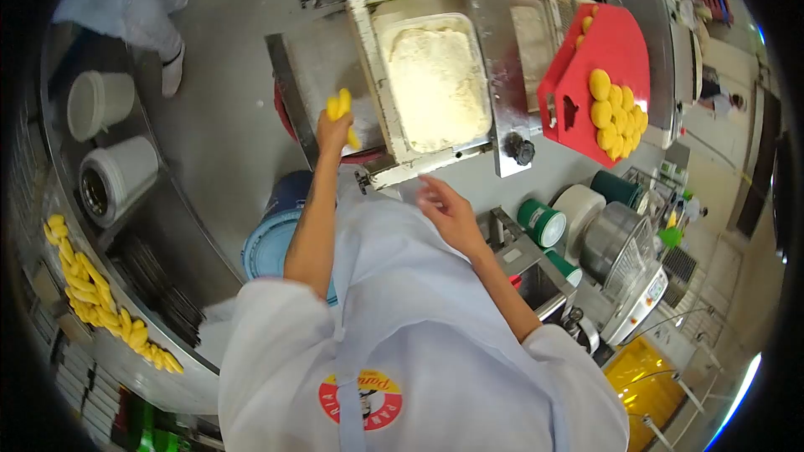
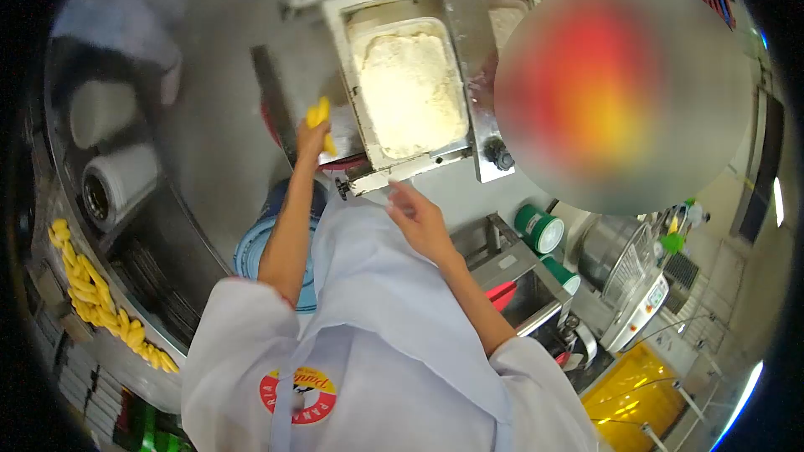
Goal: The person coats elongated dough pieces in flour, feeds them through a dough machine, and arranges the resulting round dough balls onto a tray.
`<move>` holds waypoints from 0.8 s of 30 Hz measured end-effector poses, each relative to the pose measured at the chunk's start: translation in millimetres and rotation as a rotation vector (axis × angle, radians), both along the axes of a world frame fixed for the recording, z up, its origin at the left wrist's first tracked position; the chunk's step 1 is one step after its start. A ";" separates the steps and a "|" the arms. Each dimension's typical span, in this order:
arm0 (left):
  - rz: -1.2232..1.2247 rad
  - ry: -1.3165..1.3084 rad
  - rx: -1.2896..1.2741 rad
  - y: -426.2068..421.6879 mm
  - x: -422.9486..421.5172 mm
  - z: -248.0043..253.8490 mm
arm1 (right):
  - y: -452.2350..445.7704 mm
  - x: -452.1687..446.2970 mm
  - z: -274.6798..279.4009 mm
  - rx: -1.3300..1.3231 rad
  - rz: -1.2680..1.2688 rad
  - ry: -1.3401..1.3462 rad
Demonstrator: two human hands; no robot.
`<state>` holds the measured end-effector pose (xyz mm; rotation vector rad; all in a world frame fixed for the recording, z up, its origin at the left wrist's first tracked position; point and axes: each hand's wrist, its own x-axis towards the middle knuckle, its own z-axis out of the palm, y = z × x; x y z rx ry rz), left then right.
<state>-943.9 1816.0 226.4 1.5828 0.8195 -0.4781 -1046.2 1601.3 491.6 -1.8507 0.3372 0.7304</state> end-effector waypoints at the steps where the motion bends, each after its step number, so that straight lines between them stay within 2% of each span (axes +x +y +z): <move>1: 0.038 -0.048 -0.015 4.9 -6.3 60.2 | 13.9 10.5 -0.2 -0.042 -0.011 -0.108; 2: -0.035 -0.124 0.046 11.6 -3.7 86.2 | 35.9 29.8 -1.0 -0.087 -0.027 -0.209; 4: 0.082 -0.112 -0.367 -7.2 -8.2 173.2 | 54.0 47.8 -19.9 0.074 -0.105 -0.282; 5: 0.144 -0.104 -0.574 -18.6 -7.4 210.4 | 50.0 57.3 -19.8 0.045 -0.131 -0.290; 7: -0.042 -0.155 -0.431 -33.1 2.8 248.9 | 45.4 82.2 -14.8 -0.003 -0.172 -0.311; 9: -0.150 -0.255 -0.251 -39.4 17.5 254.9 | 12.1 108.9 14.5 0.300 -0.247 -0.126; 10: -0.163 -0.332 -0.141 -41.4 28.0 253.0 | -4.1 121.9 26.9 0.263 -0.225 -0.253; 12: -0.151 -0.577 0.341 -44.3 43.1 300.1 | -33.5 144.8 47.1 0.158 -0.243 -0.490; 13: -0.169 -0.658 0.465 -49.3 49.7 298.4 | -44.8 156.9 51.9 0.097 -0.281 -0.603; 15: -0.206 -0.801 0.731 -58.3 62.3 287.8 | -62.8 173.1 51.7 -0.186 -0.095 -0.954; 16: -0.390 -0.642 0.708 -66.6 64.4 281.9 | -69.4 181.9 49.3 -0.323 -0.003 -1.132; 17: -0.563 -0.476 0.676 -78.8 65.9 272.0 | -78.8 186.5 31.0 -0.491 0.304 -0.964; 18: -0.818 -0.388 0.684 -96.0 62.2 235.8 | -88.1 185.5 4.6 -0.657 0.604 -0.776; 19: -1.073 -0.285 0.680 -106.7 56.4 206.0 | -86.3 184.1 -16.3 -0.745 0.978 -0.341; 20: -1.017 -0.287 0.650 -107.9 47.8 207.4 | -97.6 171.8 -35.4 -0.511 1.017 -0.353; 22: -0.877 -0.312 0.598 -109.5 40.8 215.4 | -110.2 176.2 -18.9 -0.426 0.834 -0.513; 23: -0.772 -0.330 0.589 -102.2 45.7 237.1 | -106.7 183.5 -8.4 -0.366 0.758 -0.595; 24: -0.667 -0.354 0.577 -95.2 49.7 259.6 | -103.5 189.4 4.8 -0.448 0.686 -0.637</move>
